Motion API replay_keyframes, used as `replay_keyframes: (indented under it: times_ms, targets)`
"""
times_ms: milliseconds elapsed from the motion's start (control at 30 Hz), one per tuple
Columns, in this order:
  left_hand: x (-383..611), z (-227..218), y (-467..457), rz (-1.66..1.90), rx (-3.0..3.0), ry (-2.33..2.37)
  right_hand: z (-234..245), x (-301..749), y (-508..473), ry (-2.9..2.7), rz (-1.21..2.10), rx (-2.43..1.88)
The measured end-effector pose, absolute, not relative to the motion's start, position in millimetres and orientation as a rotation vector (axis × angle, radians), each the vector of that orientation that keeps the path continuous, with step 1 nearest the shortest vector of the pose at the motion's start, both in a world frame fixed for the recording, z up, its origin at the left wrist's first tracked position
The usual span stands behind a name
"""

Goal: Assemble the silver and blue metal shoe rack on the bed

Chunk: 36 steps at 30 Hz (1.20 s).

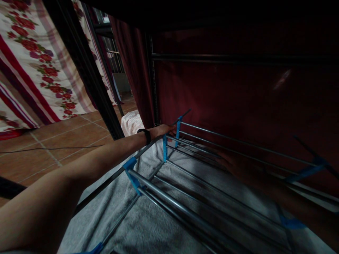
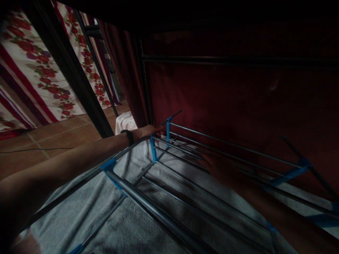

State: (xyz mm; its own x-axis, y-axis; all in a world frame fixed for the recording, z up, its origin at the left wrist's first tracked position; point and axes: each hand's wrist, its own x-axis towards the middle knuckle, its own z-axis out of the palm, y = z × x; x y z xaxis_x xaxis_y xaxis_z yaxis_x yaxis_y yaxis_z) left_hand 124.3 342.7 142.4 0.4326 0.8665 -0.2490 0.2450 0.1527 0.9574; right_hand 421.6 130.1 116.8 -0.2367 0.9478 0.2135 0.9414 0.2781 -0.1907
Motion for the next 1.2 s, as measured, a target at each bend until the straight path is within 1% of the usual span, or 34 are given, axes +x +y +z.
replay_keyframes:
  times_ms: [233, 433, 600, 800, 867, 967, 1067, 1133, 1200]
  targets:
    - [127, 137, 348, 0.588, 1.371, 1.016, 119, 424, 133, -2.284, 0.080, -1.682]
    - [126, 135, 351, 0.598, 1.395, 1.055, 121, 420, 133, -2.256, 0.172, -1.706]
    - [126, 133, 353, 0.599, 1.403, 1.055, 119, 422, 132, -2.277, 0.115, -1.650]
    - [130, 139, 345, 0.622, 1.385, 1.129, 113, 416, 137, -2.314, -0.039, -1.753]
    - [129, 142, 341, 0.627, 1.388, 1.131, 118, 410, 136, -2.305, -0.058, -1.737]
    - [127, 143, 340, 0.633, 1.391, 1.122, 137, 417, 119, -2.331, 0.015, -1.618]
    - [127, 144, 342, 0.673, 1.363, 1.121, 165, 462, 79, -2.114, 0.047, -1.645]
    - [129, 147, 343, 0.655, 1.331, 1.150, 178, 506, 42, -1.868, -0.053, -1.741]
    - [131, 151, 341, 0.615, 1.314, 1.162, 180, 551, 7, -1.538, -0.139, -1.852]
